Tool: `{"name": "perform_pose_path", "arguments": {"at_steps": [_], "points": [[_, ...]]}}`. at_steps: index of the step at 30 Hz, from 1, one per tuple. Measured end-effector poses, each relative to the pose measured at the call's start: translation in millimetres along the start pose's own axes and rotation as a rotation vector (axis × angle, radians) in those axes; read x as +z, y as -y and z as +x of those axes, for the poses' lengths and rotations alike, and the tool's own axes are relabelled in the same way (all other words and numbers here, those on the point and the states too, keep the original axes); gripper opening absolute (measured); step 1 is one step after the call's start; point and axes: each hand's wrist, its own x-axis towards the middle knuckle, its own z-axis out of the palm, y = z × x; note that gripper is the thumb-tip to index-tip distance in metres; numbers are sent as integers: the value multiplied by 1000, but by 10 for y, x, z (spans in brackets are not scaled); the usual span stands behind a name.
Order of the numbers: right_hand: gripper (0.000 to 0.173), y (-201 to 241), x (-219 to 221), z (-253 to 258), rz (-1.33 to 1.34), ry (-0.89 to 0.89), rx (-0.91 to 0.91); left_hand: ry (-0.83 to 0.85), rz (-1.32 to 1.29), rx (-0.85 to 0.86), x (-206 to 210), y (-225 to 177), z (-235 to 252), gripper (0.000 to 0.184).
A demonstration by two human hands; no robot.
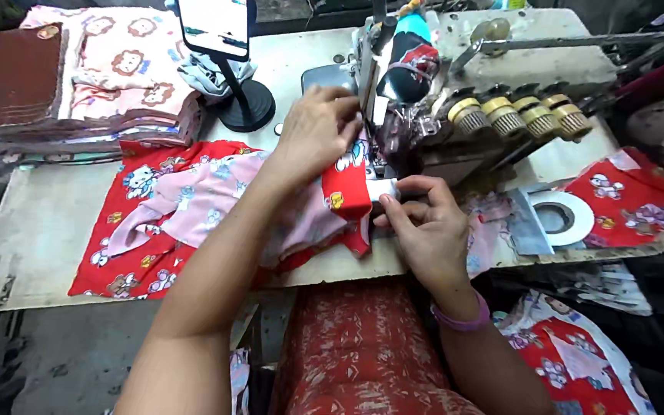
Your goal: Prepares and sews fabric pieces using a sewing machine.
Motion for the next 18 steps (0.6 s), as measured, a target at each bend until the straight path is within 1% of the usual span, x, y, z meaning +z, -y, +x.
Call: {"name": "perform_pose_path", "arguments": {"at_steps": [2,3,4,6,7,8,10,11,12,13,14,15,16,18], "points": [[15,21,-10,-43,62,38,-78,135,10,-126,-138,5,71,28],[11,21,-17,-56,96,60,-98,139,-3,-160,-194,27,47,26],[9,11,-15,-69,123,77,-102,92,-23,-161,-238,52,-33,24],[11,-35,14,-107,174,109,-88,-42,-37,-87,-329,32,-311,24],[16,-62,29,-131,210,139,-85,-90,-49,-37,-363,-34,-480,23],[25,-79,35,-150,245,185,-92,-115,-54,17,-382,-135,-652,21],[52,-91,-26,-163,207,347,-142,-71,-38,85,-338,-372,-954,17],[58,-103,-88,-175,115,422,-181,-21,-48,99,-262,-493,-1070,17],[56,-139,-156,-183,-6,448,-232,25,-66,115,-157,-602,-1148,16],[46,-190,-212,-171,-139,404,-274,49,-74,135,-30,-687,-1176,14],[33,-245,-263,-129,-255,325,-288,68,-74,140,88,-756,-1163,12],[24,-298,-303,-53,-341,236,-294,89,-64,131,173,-812,-1115,12],[21,-340,-332,45,-390,165,-311,83,-56,119,217,-865,-1038,13],[19,-279,-402,190,-340,118,-353,-30,-54,126,146,-969,-901,13]]}}
